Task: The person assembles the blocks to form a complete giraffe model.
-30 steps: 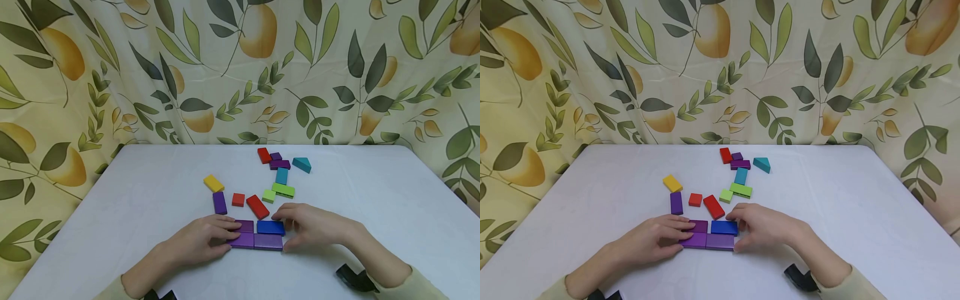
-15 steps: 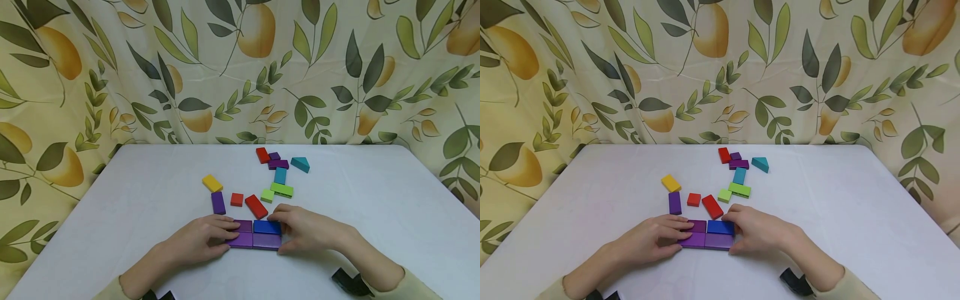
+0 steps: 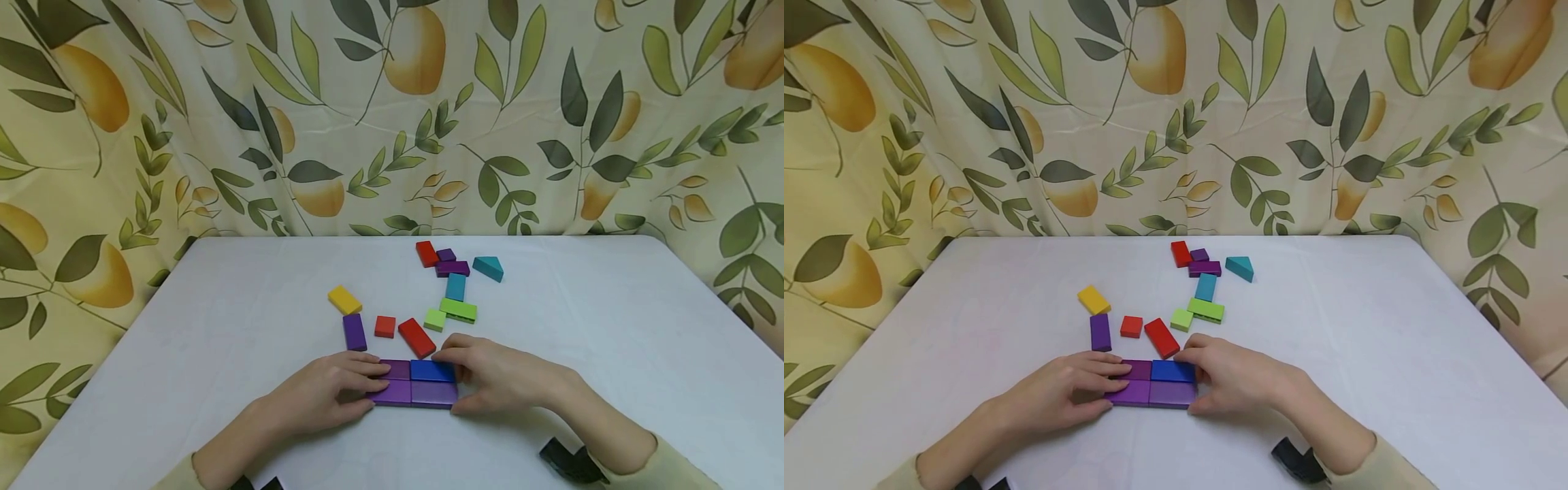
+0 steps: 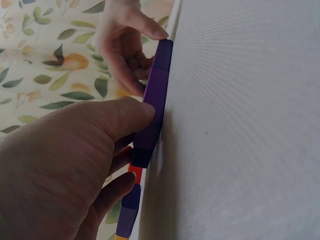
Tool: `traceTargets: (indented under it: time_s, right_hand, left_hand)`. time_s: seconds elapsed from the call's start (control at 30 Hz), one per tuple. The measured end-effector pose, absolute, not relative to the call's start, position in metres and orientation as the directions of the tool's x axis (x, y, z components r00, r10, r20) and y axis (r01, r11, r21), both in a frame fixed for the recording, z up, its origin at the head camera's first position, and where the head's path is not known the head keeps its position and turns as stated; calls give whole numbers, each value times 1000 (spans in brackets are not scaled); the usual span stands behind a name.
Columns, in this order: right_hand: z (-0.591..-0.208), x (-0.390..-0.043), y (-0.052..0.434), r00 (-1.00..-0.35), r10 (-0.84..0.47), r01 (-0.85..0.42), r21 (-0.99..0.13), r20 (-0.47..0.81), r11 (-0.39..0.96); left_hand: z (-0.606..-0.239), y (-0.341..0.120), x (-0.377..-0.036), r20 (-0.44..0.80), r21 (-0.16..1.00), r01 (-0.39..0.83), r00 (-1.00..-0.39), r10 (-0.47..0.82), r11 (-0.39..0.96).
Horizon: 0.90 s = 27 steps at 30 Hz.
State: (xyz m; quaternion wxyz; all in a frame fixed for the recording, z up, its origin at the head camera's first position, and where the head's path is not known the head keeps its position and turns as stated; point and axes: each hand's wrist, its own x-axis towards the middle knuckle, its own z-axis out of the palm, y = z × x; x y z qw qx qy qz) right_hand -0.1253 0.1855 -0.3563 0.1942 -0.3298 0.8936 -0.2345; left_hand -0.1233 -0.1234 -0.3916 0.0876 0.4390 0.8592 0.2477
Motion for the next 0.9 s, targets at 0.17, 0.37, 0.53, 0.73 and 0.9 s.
traceTargets:
  time_s: [0.17,0.37,0.53,0.73,0.9]
  right_hand:
    - [-356,-126,185,-699,-692,-517,-542,-180,663]
    - [-357,-124,184,-716,-670,-504,-518,-197,691]
    - [-356,-124,184,-723,-661,-498,-510,-202,701]
    - [-358,-123,184,-716,-668,-501,-518,-202,694]
    - [-359,-123,184,-713,-674,-511,-517,-191,687]
  left_hand:
    - [-393,-125,-123,71,510,710,-598,798,486]
    - [-394,-125,-124,72,511,715,-589,805,478]
    - [-393,-124,-124,72,505,717,-589,805,479]
    - [-393,-124,-124,65,499,718,-590,805,486]
    - [-394,-123,-124,50,506,707,-596,801,495]
